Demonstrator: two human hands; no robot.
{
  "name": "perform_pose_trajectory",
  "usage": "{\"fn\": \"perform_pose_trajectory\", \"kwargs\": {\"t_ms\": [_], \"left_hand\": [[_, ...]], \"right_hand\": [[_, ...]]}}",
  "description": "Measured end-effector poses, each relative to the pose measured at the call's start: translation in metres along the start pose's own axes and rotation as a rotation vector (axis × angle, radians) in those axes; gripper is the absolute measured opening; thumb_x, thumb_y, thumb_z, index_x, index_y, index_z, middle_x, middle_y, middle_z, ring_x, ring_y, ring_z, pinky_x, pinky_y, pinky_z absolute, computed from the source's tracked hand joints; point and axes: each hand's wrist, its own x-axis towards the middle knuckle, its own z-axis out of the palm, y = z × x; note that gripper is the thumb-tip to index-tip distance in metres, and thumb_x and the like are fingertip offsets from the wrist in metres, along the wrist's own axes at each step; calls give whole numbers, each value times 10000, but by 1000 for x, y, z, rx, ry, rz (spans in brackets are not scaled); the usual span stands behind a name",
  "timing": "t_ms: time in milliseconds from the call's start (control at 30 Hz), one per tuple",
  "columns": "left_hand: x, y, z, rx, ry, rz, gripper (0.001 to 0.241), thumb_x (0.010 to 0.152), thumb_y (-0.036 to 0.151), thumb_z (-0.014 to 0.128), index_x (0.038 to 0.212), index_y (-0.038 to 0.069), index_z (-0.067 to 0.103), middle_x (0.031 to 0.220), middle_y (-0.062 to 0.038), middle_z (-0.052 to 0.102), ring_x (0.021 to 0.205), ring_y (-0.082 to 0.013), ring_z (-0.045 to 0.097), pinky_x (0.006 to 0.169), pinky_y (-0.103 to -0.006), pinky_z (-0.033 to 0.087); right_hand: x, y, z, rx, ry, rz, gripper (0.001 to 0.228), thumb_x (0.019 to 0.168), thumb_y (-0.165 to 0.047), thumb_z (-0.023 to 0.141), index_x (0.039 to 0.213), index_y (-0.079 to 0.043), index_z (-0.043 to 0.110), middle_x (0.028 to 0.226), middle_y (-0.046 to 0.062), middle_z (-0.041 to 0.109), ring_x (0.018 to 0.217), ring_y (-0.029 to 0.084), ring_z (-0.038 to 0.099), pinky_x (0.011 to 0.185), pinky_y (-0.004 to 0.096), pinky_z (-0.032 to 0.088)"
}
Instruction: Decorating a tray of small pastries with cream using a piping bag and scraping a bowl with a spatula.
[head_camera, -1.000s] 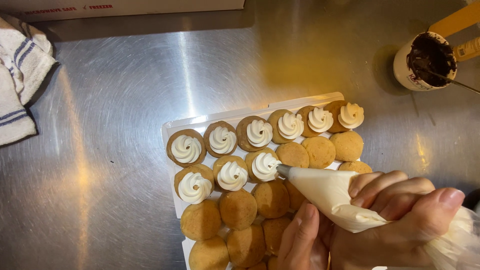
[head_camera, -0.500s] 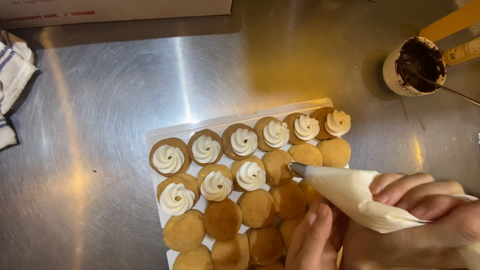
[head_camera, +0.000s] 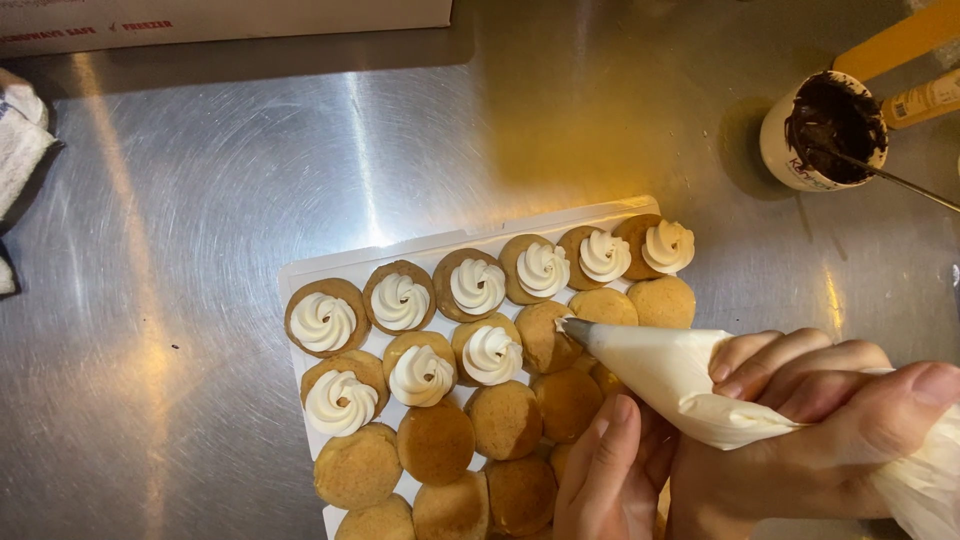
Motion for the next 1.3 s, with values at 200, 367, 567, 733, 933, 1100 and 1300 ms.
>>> {"fn": "perform_pose_trajectory", "kwargs": {"t_ms": [200,367,567,733,933,1100,1300], "left_hand": [[1,3,-5,-25,-87,11,516,857,-39,558,1286,-305,664,1197,-547,682,1080,-607,640,921,-568,493],[-10,7,-2,-54,-16,34,537,845,-70,548,1307,-316,668,1250,-562,689,1124,-653,638,946,-610,490],[5,5,-29,54,-149,29,611,833,36,582,1368,-237,695,1267,-537,718,1143,-621,686,939,-571,527],[12,0,-43,37,-233,12,634,832,63,589,1389,-234,655,1285,-531,695,1158,-611,676,949,-566,533],[18,-5,-51,101,-337,-31,666,830,147,619,1409,-181,650,1316,-466,714,1181,-545,696,962,-505,547],[12,-12,-37,-10,-154,-66,614,857,65,557,1375,-251,651,1291,-539,678,1150,-619,644,945,-587,496],[12,-18,-19,-27,56,5,495,872,-51,579,1274,-315,693,1183,-577,693,1043,-660,647,873,-608,498]], "right_hand": [[-7,-5,3,21,5,-24,548,1031,-598,358,754,-149,212,674,41,240,544,168,318,559,302,398],[-11,-1,-2,100,-5,-11,560,1024,-595,406,742,-154,209,684,32,216,558,169,305,564,308,371],[-12,1,-7,113,-9,52,570,964,-644,438,710,-178,231,638,0,206,538,142,287,556,296,352],[-9,10,-13,197,13,70,582,933,-658,488,686,-191,242,619,-10,195,529,142,270,552,304,344],[-1,27,-23,227,13,59,600,945,-654,505,657,-202,236,618,-15,197,513,143,258,520,316,334],[3,29,-25,231,12,57,594,943,-661,510,676,-203,242,609,-21,186,519,138,253,537,308,323],[6,21,-19,120,1,10,552,1024,-592,405,712,-181,208,656,0,181,532,149,251,548,317,339]]}}
